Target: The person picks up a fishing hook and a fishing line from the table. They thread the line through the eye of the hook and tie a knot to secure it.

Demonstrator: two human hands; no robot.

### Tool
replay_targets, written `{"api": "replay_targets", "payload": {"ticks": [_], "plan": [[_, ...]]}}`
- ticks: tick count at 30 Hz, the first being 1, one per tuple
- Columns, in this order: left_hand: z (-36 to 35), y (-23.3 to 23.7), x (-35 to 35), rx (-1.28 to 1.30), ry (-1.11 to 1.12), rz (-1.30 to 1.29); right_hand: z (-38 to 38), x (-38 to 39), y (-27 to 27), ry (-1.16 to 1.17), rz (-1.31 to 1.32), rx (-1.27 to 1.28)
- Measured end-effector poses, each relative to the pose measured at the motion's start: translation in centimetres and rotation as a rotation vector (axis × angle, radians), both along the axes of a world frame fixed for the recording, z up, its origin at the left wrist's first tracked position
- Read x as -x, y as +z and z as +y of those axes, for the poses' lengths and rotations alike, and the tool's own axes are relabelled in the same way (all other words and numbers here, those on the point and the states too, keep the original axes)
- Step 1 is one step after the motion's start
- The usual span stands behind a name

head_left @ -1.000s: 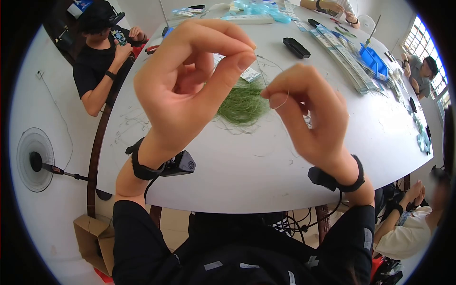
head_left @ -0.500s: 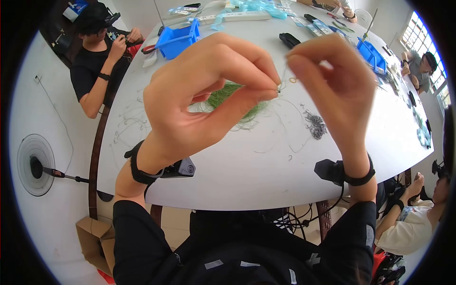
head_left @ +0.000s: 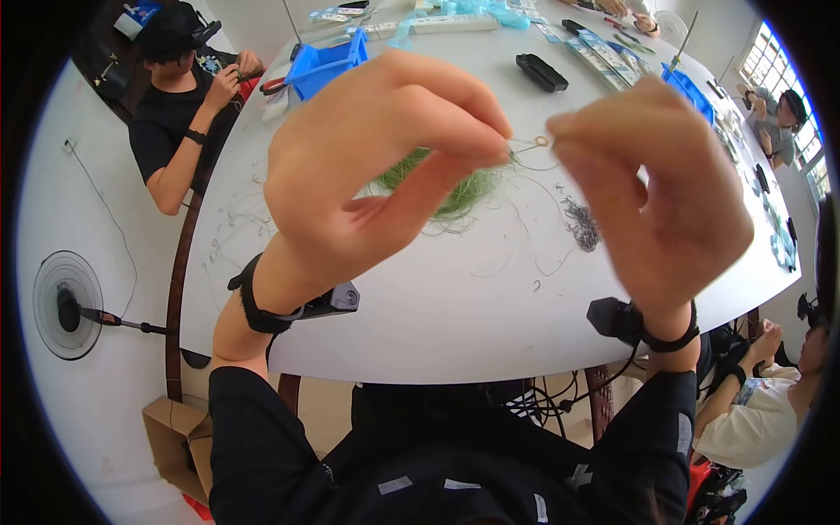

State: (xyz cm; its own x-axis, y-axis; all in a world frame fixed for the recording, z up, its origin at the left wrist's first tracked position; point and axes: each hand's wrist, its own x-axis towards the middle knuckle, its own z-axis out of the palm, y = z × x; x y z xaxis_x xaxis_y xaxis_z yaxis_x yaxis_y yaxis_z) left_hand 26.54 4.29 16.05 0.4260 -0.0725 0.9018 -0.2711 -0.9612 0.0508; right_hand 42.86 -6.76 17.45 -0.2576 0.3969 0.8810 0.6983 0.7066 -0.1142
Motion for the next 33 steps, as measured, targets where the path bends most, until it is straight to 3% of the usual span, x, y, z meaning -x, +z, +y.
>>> {"api": "replay_targets", "payload": {"ticks": [4,8,11,18,21,25,29,33], "plan": [[-0.6,0.1,-0.2,0.056,-0.119,0.055,0.5,0.0,-0.1,-0.019,0.305,0.338],[-0.4,0.3,0.0,0.084,-0.13,0.057,2.8,-0.5,-2.2,0.355,0.563,0.7],[-0.3,0.6,0.3,0.071,-0.083,0.066,2.3,-0.3,-1.5,0.417,0.643,1.147],[-0.2,0.5,0.6,0.106,-0.073,0.017,2.0,0.3,-1.6,0.548,0.757,1.266],[-0.3,0.5,0.6,0.108,-0.08,0.012,2.1,0.5,-1.9,0.452,0.768,1.148],[-0.3,0.4,0.9,0.159,-0.059,0.004,1.1,0.6,-1.1,0.304,0.689,0.65],[0.0,0.4,1.4,0.16,-0.002,-0.009,-0.6,0.8,0.0,0.09,0.397,0.336],[-0.1,0.5,1.6,0.119,0.022,0.005,-1.2,1.2,0.5,0.039,0.094,0.117]]}}
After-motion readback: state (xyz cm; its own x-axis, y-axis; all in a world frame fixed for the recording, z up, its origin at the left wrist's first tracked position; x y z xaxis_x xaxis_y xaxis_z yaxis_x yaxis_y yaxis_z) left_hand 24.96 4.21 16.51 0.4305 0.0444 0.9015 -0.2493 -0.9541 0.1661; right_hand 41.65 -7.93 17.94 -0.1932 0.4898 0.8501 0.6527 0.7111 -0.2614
